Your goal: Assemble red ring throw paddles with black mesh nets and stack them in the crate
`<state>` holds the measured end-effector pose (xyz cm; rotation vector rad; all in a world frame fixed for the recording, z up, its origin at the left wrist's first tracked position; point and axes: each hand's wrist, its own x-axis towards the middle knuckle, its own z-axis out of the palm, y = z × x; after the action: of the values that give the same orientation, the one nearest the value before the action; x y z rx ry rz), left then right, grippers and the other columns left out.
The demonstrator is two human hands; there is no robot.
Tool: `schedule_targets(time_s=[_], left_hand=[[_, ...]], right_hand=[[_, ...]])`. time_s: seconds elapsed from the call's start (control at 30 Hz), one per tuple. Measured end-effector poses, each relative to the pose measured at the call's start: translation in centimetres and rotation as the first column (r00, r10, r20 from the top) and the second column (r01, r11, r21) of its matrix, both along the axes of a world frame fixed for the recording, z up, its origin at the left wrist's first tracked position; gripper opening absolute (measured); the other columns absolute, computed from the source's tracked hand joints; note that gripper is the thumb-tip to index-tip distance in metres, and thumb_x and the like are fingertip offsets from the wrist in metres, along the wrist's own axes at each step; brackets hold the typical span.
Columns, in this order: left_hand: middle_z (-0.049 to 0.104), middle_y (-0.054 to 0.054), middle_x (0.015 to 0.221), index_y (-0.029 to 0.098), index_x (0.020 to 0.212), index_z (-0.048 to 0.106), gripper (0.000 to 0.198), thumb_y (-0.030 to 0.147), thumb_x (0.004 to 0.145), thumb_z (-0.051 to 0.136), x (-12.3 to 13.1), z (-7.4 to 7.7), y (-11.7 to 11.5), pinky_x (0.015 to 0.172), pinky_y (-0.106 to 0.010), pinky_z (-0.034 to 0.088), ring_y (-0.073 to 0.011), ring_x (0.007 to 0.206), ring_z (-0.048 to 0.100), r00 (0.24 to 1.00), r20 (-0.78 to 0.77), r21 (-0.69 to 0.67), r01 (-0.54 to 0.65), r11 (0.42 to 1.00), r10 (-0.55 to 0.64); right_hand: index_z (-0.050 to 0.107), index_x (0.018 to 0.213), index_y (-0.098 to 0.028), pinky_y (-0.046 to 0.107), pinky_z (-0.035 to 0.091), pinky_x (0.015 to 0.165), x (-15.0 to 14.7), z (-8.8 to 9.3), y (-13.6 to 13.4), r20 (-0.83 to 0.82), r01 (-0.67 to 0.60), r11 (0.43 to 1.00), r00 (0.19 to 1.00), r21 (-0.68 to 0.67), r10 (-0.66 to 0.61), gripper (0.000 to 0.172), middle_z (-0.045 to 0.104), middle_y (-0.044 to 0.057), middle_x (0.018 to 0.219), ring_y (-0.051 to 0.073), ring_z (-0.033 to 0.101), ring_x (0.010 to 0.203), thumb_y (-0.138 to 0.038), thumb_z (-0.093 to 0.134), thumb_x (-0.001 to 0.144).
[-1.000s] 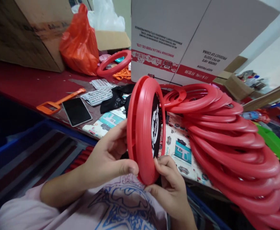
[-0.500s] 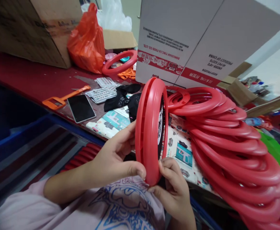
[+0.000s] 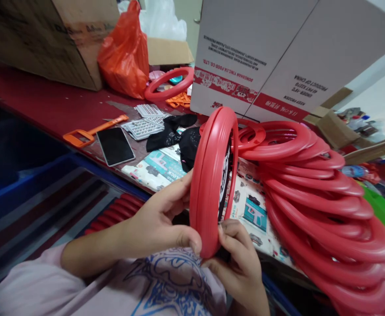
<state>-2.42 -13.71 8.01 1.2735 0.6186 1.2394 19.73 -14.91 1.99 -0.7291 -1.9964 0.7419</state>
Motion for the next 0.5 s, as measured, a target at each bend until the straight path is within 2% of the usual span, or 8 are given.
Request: schedule_targets(time_s=[0.1,0.17,0.23,0.3,0.37,0.43,0.5], left_hand=[[0.066,-0.007,0.114,0.029,0.145,0.043,0.085,0.021,0.07,0.082,-0.6,-0.5,-0.4,0.08,-0.026,0.057,-0.0184,0.088,0.065,0.999,0.041,0.049,0.002,0.999,-0.004],[0.065,-0.008,0.119,0.026,0.144,0.044,0.075,0.021,0.076,0.076,-0.9,-0.8,-0.9,0.084,-0.027,0.056,-0.0189,0.091,0.066,0.996,0.01,0.084,-0.087,0.993,0.087],[0.065,-0.009,0.121,0.024,0.14,0.049,0.067,0.023,0.078,0.074,-1.2,-1.0,-1.4,0.085,-0.028,0.055,-0.0199,0.093,0.065,0.971,-0.071,0.092,-0.22,0.971,0.227],[0.068,-0.006,0.111,0.022,0.129,0.057,0.059,0.025,0.074,0.078,-1.6,-1.0,-1.7,0.077,-0.026,0.055,-0.0191,0.087,0.065,0.888,-0.194,0.089,-0.407,0.909,0.417],[0.069,-0.001,0.094,0.022,0.112,0.064,0.046,0.026,0.069,0.081,-2.3,-0.8,-1.9,0.069,-0.024,0.053,-0.0165,0.077,0.063,0.746,-0.326,0.139,-0.569,0.81,0.58],[0.068,0.002,0.085,0.023,0.102,0.066,0.034,0.024,0.07,0.08,-3.7,-0.4,-2.3,0.067,-0.023,0.051,-0.0143,0.071,0.061,0.632,-0.424,0.237,-0.614,0.753,0.649],[0.069,0.004,0.086,0.025,0.104,0.068,0.035,0.02,0.072,0.077,-5.7,0.2,-3.0,0.067,-0.022,0.052,-0.0133,0.07,0.061,0.611,-0.461,0.302,-0.574,0.761,0.643]], right_hand=[[0.054,0.132,-0.032,0.039,0.053,0.077,-0.6,-0.1,0.4,0.06,-0.015,0.989,0.998,0.15,0.006,0.057,0.056,0.006,0.097,0.023,0.055,0.093,-0.023,0.074,0.08],[0.045,0.141,-0.032,0.042,0.052,0.081,-1.6,-0.3,0.7,0.099,-0.003,0.964,0.995,0.267,-0.024,0.067,0.055,0.008,0.103,0.025,0.054,0.099,-0.023,0.073,0.081],[0.043,0.143,-0.026,0.045,0.05,0.087,-3.3,-0.7,0.7,0.141,0.015,0.925,0.987,0.379,-0.073,0.07,0.053,0.009,0.105,0.026,0.052,0.103,-0.021,0.073,0.08],[0.046,0.141,-0.021,0.047,0.047,0.091,-5.2,-1.2,0.6,0.182,0.034,0.884,0.974,0.467,-0.134,0.066,0.053,0.011,0.108,0.027,0.05,0.106,-0.018,0.071,0.08],[0.051,0.137,-0.018,0.048,0.047,0.091,-6.6,-1.3,0.3,0.215,0.019,0.857,0.965,0.515,-0.151,0.058,0.054,0.014,0.115,0.029,0.049,0.11,-0.018,0.068,0.082],[0.057,0.131,-0.022,0.048,0.048,0.091,-6.6,-0.8,-0.2,0.232,-0.01,0.856,0.964,0.516,-0.128,0.052,0.054,0.014,0.122,0.031,0.049,0.114,-0.021,0.069,0.08],[0.061,0.126,-0.036,0.05,0.047,0.096,-4.9,0.5,-0.7,0.199,0.045,0.902,0.969,0.429,-0.143,0.056,0.057,0.007,0.12,0.032,0.049,0.119,-0.019,0.075,0.075]])
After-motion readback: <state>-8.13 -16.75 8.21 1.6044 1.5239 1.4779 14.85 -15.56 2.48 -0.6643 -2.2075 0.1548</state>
